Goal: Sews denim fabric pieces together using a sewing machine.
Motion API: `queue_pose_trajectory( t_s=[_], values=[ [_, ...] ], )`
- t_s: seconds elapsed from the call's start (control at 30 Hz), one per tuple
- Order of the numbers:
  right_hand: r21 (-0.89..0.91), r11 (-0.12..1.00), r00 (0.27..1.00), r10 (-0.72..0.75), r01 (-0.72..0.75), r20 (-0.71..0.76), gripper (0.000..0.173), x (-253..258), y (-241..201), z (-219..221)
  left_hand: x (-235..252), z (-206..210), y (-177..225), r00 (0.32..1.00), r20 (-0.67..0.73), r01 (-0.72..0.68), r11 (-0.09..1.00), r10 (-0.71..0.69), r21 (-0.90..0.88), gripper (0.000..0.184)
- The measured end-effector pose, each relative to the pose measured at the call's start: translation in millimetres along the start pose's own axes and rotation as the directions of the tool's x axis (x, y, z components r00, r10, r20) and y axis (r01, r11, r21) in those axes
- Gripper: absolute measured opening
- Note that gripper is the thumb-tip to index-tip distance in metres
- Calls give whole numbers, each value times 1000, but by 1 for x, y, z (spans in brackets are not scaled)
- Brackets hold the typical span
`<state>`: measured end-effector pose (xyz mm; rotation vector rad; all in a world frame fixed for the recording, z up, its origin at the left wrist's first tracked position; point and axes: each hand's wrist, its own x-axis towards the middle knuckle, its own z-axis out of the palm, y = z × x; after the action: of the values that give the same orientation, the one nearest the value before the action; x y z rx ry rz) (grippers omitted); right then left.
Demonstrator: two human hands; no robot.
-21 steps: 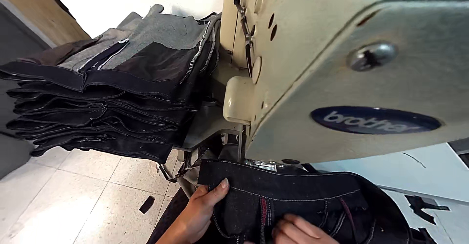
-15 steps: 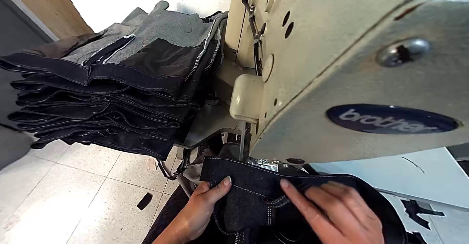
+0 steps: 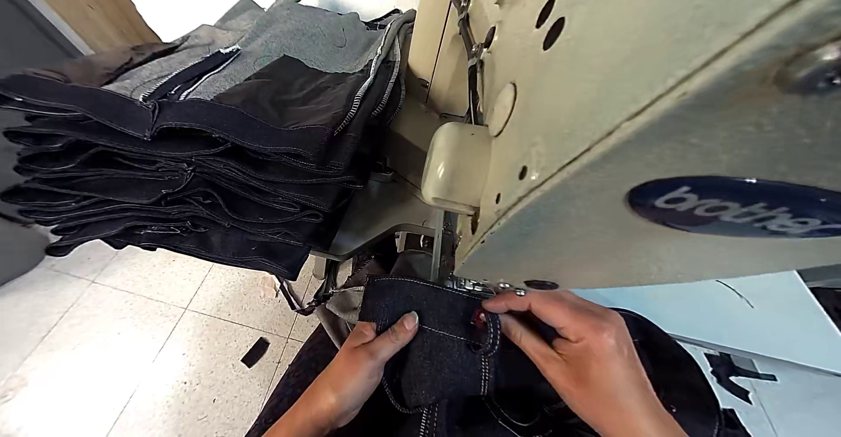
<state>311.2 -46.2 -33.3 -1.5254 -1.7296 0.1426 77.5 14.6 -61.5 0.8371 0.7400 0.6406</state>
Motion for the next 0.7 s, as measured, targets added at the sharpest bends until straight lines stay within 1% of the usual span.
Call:
queue_pose_trajectory(
  t_s=[0.03,0.07,0.1,0.13,0.17,0.2,0.23,0.27,0.3,0.33,0.37,0.4,0.43,0.47,0.5,0.57,0.63,0.7],
  values=[
    [-106,994,999,-44,41,-25,12,1,-1,1,0,-2,1,999,-21,-44,996,46,84,17],
    [-176,982,997,-75,68,-30,12,2,-1,1,-1,-5,1,985,-67,-138,964,157,227,19],
    [-212,973,995,-96,88,-27,12,3,-1,2,-1,-10,1,933,-124,-257,868,337,426,28],
    [-230,968,993,-113,105,-23,13,3,-1,2,-2,-14,4,829,-137,-343,687,542,641,40],
    [-242,963,992,-128,119,-20,13,3,-1,2,-4,-16,10,689,-103,-371,470,718,801,46],
    [-251,959,989,-144,134,-21,13,3,-1,3,-8,-14,20,565,-37,-365,290,824,885,47],
    [-261,954,987,-159,147,-27,13,3,-1,4,-14,-6,29,515,27,-353,184,857,917,43],
    [-273,949,984,-174,157,-40,12,2,-1,6,-22,7,35,550,77,-390,174,832,904,38],
    [-282,945,981,-187,166,-50,12,1,-1,8,-29,23,37,668,119,-447,268,735,854,34],
    [-290,940,977,-203,178,-59,13,1,-1,9,-31,36,35,804,158,-457,426,574,780,35],
    [-300,934,973,-221,192,-66,13,0,-1,11,-28,44,31,892,194,-417,576,409,704,34],
    [-309,928,968,-242,209,-70,13,-1,-1,12,-23,49,26,930,208,-364,683,302,634,30],
    [-314,921,962,-264,229,-74,13,-1,-1,13,-17,51,20,947,193,-321,755,257,571,25],
    [-319,914,954,-289,251,-78,13,-3,-1,14,-13,51,15,956,163,-292,807,242,513,20],
    [-323,906,946,-314,273,-81,13,-5,-1,16,-9,50,11,961,133,-278,838,244,470,19],
    [-342,886,930,-360,315,-77,14,-9,0,18,-5,50,5,957,78,-286,850,281,442,17],
    [-349,875,926,-374,336,-45,20,-13,0,17,-4,54,2,952,7,-279,864,305,419,11],
    [-319,889,936,-352,330,-12,25,-17,2,15,-4,58,3,957,-35,-248,878,287,410,15]
  ],
)
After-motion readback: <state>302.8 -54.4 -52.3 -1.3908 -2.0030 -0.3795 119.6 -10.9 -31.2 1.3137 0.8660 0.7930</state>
